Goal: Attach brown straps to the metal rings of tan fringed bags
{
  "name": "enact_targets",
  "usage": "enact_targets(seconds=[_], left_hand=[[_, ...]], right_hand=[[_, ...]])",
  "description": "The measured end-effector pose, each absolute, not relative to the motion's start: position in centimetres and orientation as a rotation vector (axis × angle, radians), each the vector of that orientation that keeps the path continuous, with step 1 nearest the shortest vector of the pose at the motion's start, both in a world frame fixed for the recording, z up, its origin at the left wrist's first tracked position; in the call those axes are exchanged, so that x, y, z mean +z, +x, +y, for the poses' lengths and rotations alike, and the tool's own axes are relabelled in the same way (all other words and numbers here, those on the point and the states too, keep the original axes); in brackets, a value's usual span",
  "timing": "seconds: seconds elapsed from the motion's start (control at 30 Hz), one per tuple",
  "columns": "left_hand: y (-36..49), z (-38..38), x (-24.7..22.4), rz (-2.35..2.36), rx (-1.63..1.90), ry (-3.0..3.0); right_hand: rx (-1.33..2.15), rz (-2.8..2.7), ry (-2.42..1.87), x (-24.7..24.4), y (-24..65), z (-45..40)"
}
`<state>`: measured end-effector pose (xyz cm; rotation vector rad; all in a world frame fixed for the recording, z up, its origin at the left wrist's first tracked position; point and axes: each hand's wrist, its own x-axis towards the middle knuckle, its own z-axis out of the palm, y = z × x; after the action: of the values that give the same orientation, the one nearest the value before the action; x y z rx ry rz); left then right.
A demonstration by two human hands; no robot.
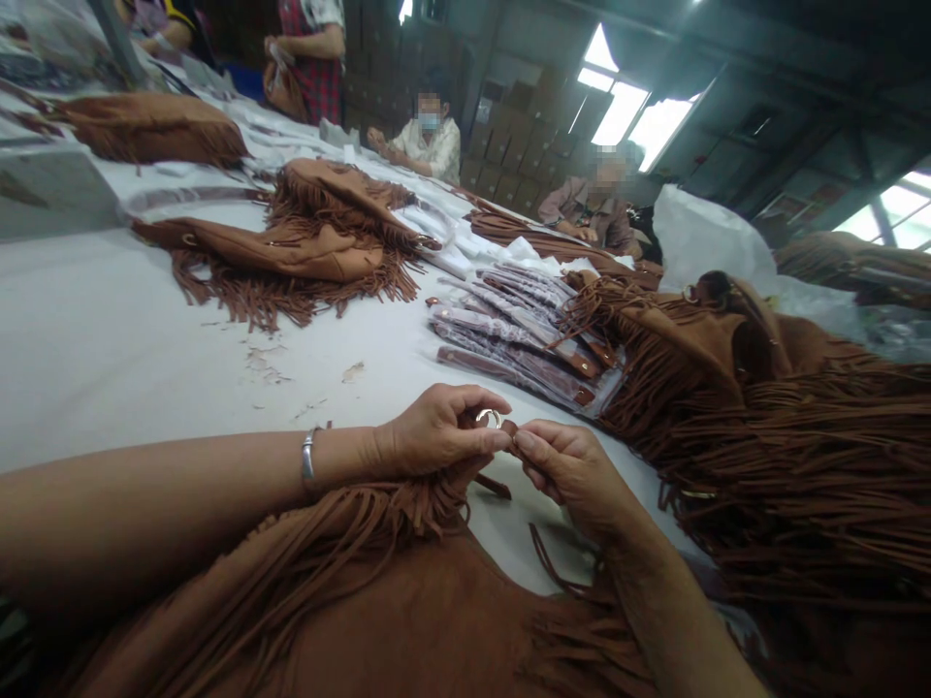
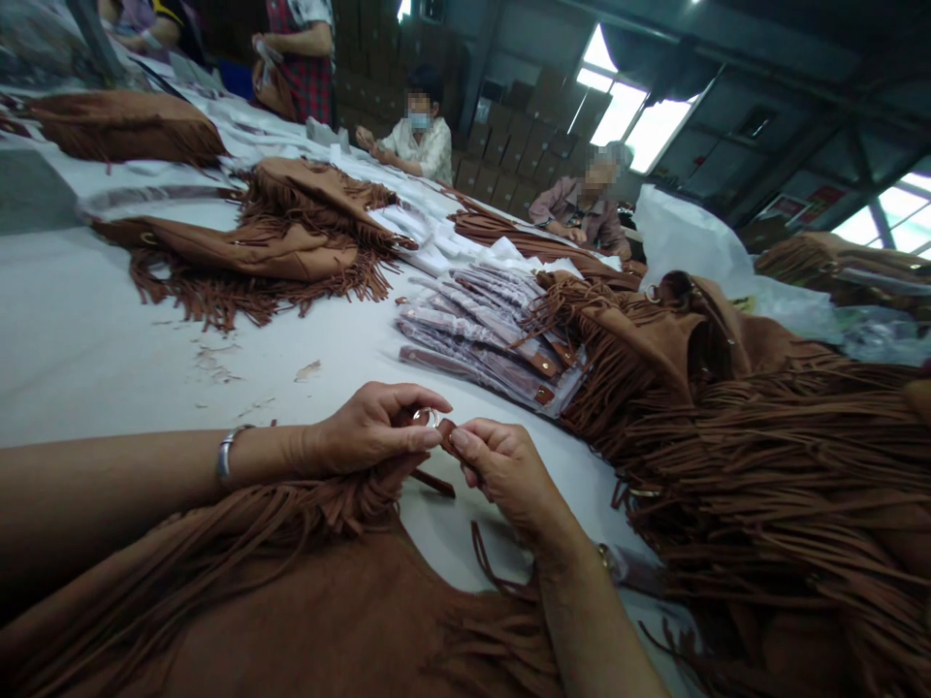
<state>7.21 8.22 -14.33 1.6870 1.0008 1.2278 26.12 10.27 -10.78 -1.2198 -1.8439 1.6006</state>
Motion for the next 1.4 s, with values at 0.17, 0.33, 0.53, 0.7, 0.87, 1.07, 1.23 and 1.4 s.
enact_targets(seconds=[0.17, 0.33, 0.53, 0.7, 0.87, 1.07, 1.23, 1.4], left_hand=[[6.9, 8.8, -12.6, 1.078, 0.943, 1.814], [7.4, 8.3, -12.7, 1.133, 1.132, 1.830], [7.5, 7.7, -13.4, 1.145, 1.314, 1.728], [7.0, 8.1, -13.3, 1.120, 1.267, 1.627], [6.1, 9.3, -11.7, 0.876, 0.951, 1.818], [5.4, 8.5, -8.1, 0.875, 0.682, 2.585], [5.4, 8.7, -8.5, 0.708, 0.658, 2.459], [6.2, 8.8, -10.9, 0.795, 0.963, 2.259]], right_hand=[[1.555, -1.834, -1.258, -10.6, 26.4, 10.6], [1.587, -1.792, -1.255, -10.2, 26.3, 10.3], [1.719, -1.787, -1.194, -10.5, 25.2, 9.3], [1.689, -1.761, -1.203, -10.5, 24.5, 8.6], [1.563, -2.002, -1.207, -8.8, 26.0, 9.5], [1.598, -2.160, -1.158, -6.9, 27.2, 10.0], [1.549, -2.205, -1.223, -6.1, 27.0, 10.0], [1.262, -2.400, -1.226, -6.7, 27.2, 9.8]])
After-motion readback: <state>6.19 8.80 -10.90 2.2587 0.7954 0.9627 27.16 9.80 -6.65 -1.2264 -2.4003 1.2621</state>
